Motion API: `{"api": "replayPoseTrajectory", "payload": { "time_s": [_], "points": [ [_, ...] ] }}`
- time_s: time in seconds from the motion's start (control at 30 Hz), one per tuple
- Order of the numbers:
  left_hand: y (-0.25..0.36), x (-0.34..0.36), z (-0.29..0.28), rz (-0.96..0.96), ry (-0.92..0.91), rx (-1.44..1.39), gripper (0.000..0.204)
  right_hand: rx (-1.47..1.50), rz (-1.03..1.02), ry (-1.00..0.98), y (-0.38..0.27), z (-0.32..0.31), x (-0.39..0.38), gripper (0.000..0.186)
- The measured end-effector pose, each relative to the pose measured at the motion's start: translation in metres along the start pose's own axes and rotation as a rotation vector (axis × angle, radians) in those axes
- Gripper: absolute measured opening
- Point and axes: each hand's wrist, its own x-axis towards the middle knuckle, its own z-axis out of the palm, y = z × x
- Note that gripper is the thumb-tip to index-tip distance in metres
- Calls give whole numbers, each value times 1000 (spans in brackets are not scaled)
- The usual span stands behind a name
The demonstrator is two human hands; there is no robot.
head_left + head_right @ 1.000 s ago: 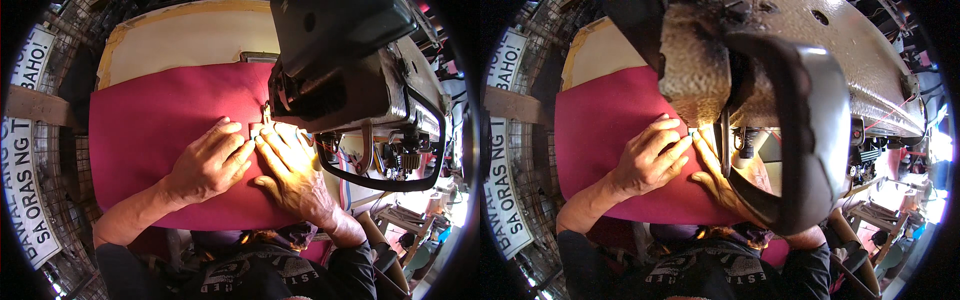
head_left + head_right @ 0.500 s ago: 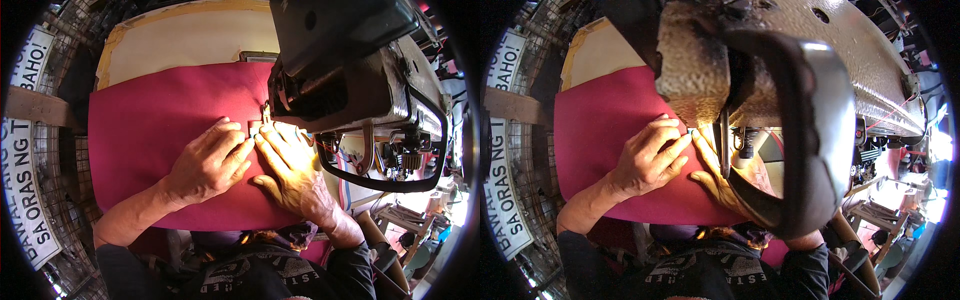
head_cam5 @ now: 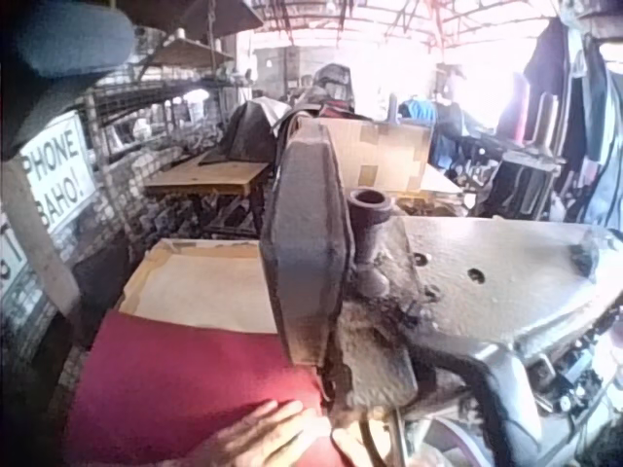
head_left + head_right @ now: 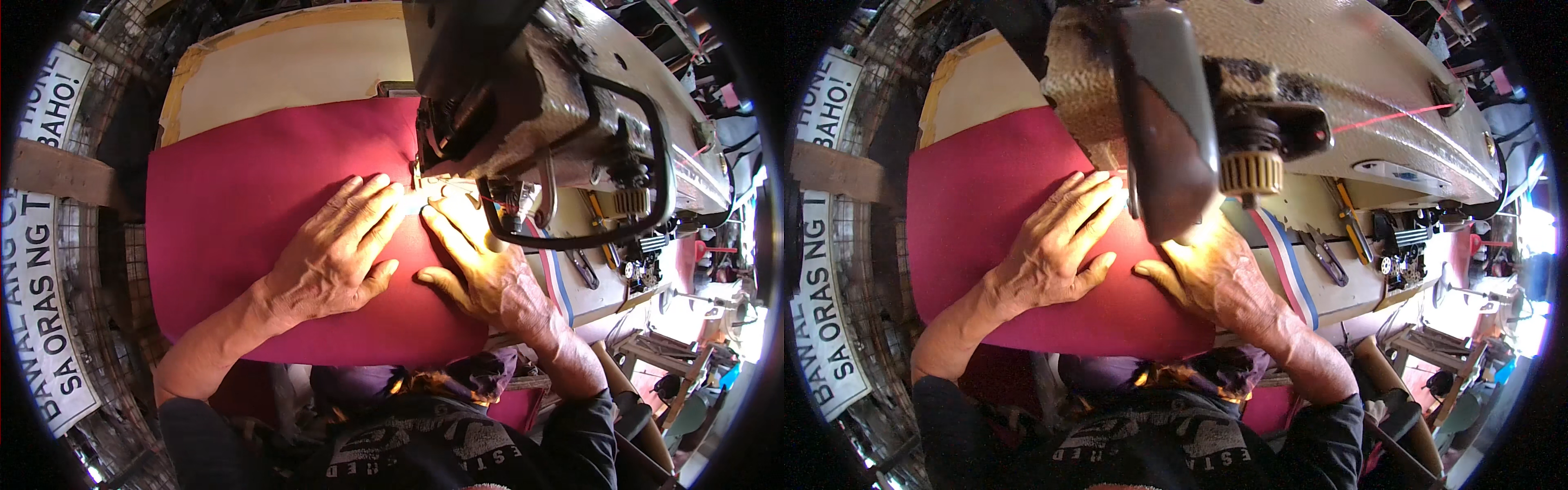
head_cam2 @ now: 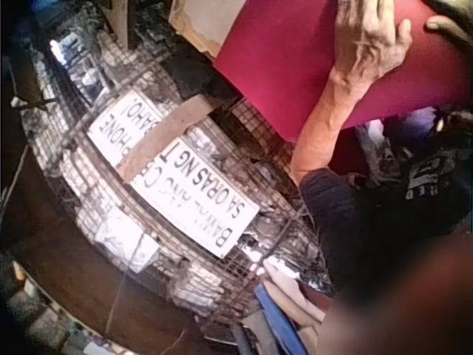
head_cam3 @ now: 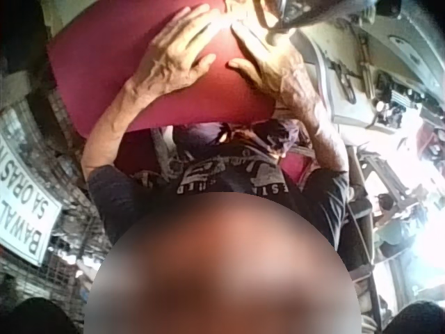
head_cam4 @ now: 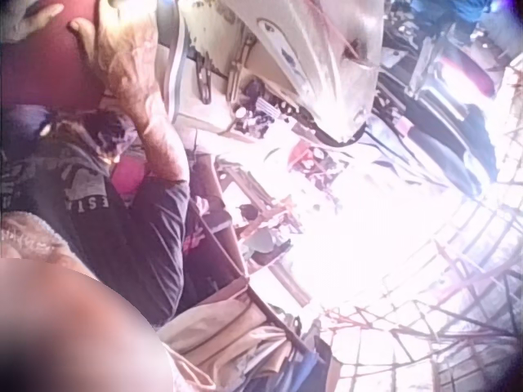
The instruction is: Sewing a strap onto a fabric panel using an industrial sewing machine.
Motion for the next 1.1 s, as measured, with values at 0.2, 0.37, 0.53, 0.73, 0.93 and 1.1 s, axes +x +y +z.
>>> {"api": "replayPoseTrajectory", "payload": {
  "time_s": [0.2,0.37,0.53,0.73,0.93,1.1],
  "points": [
    [1,0,0,20,-9,-3,55,-35,-58,24,9,1,-1,45],
    [0,-1,-1,18,-16,-13,56,-61,-18,-83,7,0,-3,60],
    [-2,0,-2,17,-11,-28,57,-22,24,-116,4,-2,-2,66],
    [-1,0,-1,26,-6,-23,57,-32,-94,25,15,-7,2,46],
    [0,0,0,18,19,-22,56,-38,-217,82,36,-15,14,29],
    [1,-1,-1,27,-11,11,62,-9,-595,181,55,-21,47,14]
  ]
}}
